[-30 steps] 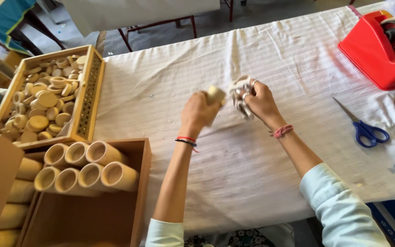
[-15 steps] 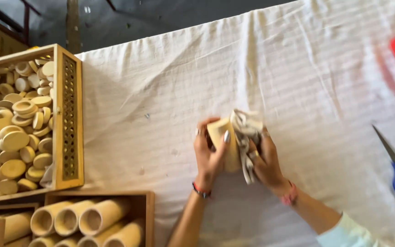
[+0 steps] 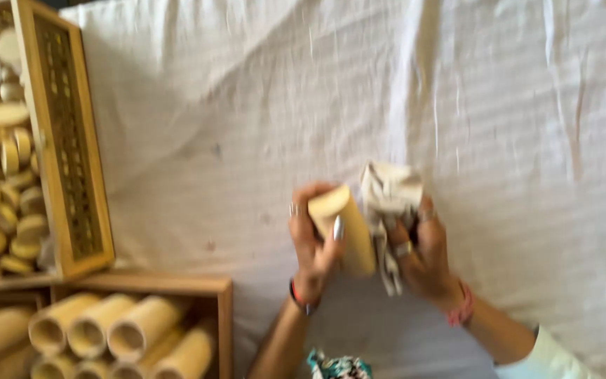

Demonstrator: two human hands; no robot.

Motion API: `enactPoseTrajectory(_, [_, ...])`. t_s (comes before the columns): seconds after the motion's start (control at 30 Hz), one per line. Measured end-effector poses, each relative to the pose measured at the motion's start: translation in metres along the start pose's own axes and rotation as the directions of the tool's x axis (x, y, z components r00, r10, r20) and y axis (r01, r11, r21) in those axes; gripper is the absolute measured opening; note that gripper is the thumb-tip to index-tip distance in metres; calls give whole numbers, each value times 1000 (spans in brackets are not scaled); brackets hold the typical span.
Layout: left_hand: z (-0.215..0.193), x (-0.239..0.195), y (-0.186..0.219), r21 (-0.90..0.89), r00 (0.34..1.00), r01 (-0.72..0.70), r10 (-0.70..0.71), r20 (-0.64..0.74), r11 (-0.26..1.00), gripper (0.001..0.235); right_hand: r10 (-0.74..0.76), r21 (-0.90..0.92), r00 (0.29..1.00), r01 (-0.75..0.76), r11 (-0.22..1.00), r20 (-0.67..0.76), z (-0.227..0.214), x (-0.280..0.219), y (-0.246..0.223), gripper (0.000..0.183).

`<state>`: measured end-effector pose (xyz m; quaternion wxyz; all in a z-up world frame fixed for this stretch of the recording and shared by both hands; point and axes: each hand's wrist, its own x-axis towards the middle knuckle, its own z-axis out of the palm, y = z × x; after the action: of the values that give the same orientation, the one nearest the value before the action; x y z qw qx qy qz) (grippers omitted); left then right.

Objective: The person wipes wooden cylinders with a cloth and then wraps them individually in gold foil.

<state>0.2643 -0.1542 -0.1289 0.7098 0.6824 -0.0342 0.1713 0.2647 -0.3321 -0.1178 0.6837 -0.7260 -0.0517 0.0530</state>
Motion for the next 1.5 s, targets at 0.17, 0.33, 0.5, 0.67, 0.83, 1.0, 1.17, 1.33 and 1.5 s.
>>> enactPoseTrajectory(0.17, [4, 2, -2, -80, 1000, -7, 5, -27, 997, 28, -169, 90, 986, 169, 982, 1, 1, -3, 3, 26])
enactPoseTrajectory(0.33, [9, 7, 6, -291, 1000, 13, -14, -2, 957, 50, -235, 136, 972, 236, 962, -29, 4, -12, -15, 23])
enactPoseTrajectory(0.5, [14, 15, 3, -320, 992, 129, -126, 29, 938, 49, -616, -388, 786, 552, 738, -52, 5, -11, -1, 20])
enactPoseTrajectory(0.67, [-4, 25, -58, -437, 981, 155, -191, -40, 886, 39, -758, -530, 612, 730, 431, 226, 27, -24, -18, 28])
enactPoseTrajectory(0.83, [-12, 23, -21, -545, 973, 221, -224, 62, 808, 38, -767, -471, 559, 794, 385, 315, 39, 7, -33, 35])
enactPoseTrajectory(1.0, [-22, 36, -39, -657, 823, 562, -414, 389, 502, 56, -766, -575, 596, 723, 383, 240, 46, 20, -27, 52])
enactPoseTrajectory(1.17, [-24, 47, -56, -665, 904, 416, -360, 230, 620, 59, -696, -616, 544, 766, 185, 468, 47, 18, -16, 54])
enactPoseTrajectory(1.33, [-17, 26, -63, -636, 693, 632, -691, 207, 443, 60, -702, -575, 567, 772, 271, 431, 43, 19, -18, 54])
enactPoseTrajectory(1.5, [-1, 5, -16, -462, 934, 337, -229, 273, 820, 44, -717, -450, 684, 688, 570, 136, 37, 8, -8, 55])
